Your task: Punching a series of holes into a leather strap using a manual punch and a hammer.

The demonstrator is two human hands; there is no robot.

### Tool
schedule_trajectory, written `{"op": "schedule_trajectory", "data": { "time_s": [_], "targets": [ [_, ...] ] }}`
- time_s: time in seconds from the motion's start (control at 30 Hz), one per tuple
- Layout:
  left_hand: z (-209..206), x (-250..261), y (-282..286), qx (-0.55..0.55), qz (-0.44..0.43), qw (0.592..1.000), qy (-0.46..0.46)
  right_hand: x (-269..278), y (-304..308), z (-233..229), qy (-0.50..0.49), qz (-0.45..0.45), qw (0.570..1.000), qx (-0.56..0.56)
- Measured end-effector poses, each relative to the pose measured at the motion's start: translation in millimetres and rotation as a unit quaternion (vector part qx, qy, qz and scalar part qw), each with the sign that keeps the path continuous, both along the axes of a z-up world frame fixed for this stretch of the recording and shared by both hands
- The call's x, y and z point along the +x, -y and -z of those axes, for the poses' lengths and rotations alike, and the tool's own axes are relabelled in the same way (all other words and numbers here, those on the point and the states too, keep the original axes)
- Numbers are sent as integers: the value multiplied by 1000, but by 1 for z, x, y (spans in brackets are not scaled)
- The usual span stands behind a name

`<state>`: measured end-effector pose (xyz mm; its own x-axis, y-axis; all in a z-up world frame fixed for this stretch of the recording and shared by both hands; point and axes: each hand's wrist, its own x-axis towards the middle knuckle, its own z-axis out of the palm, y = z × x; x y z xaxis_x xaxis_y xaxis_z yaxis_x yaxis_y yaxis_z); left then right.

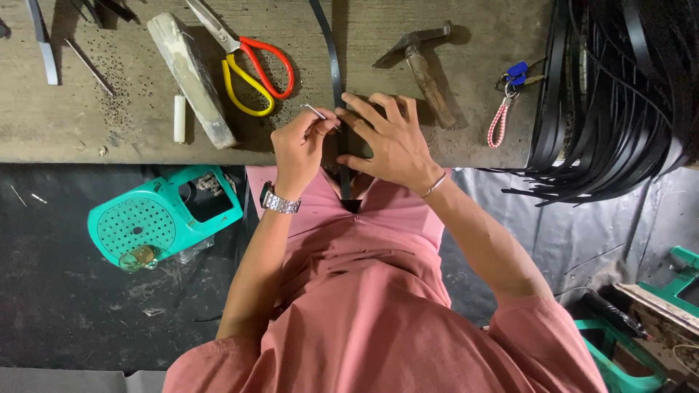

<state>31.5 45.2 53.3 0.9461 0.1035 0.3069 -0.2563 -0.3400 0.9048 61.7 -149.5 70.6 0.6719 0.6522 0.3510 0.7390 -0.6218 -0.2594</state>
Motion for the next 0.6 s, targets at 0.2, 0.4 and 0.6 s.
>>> {"op": "schedule_trajectory", "data": {
  "time_s": [0.2, 0.4, 0.6],
  "targets": [
    [6, 0, 2, 35, -6, 999, 16, -1, 0, -2, -2, -1, 1000, -7],
    [12, -1, 6, 65, -7, 996, 59, -1, -1, -1, 8, 2, 1000, -1],
    [32, -3, 6, 90, -5, 992, 89, -2, 1, 6, 33, -11, 999, 30]
  ]
}}
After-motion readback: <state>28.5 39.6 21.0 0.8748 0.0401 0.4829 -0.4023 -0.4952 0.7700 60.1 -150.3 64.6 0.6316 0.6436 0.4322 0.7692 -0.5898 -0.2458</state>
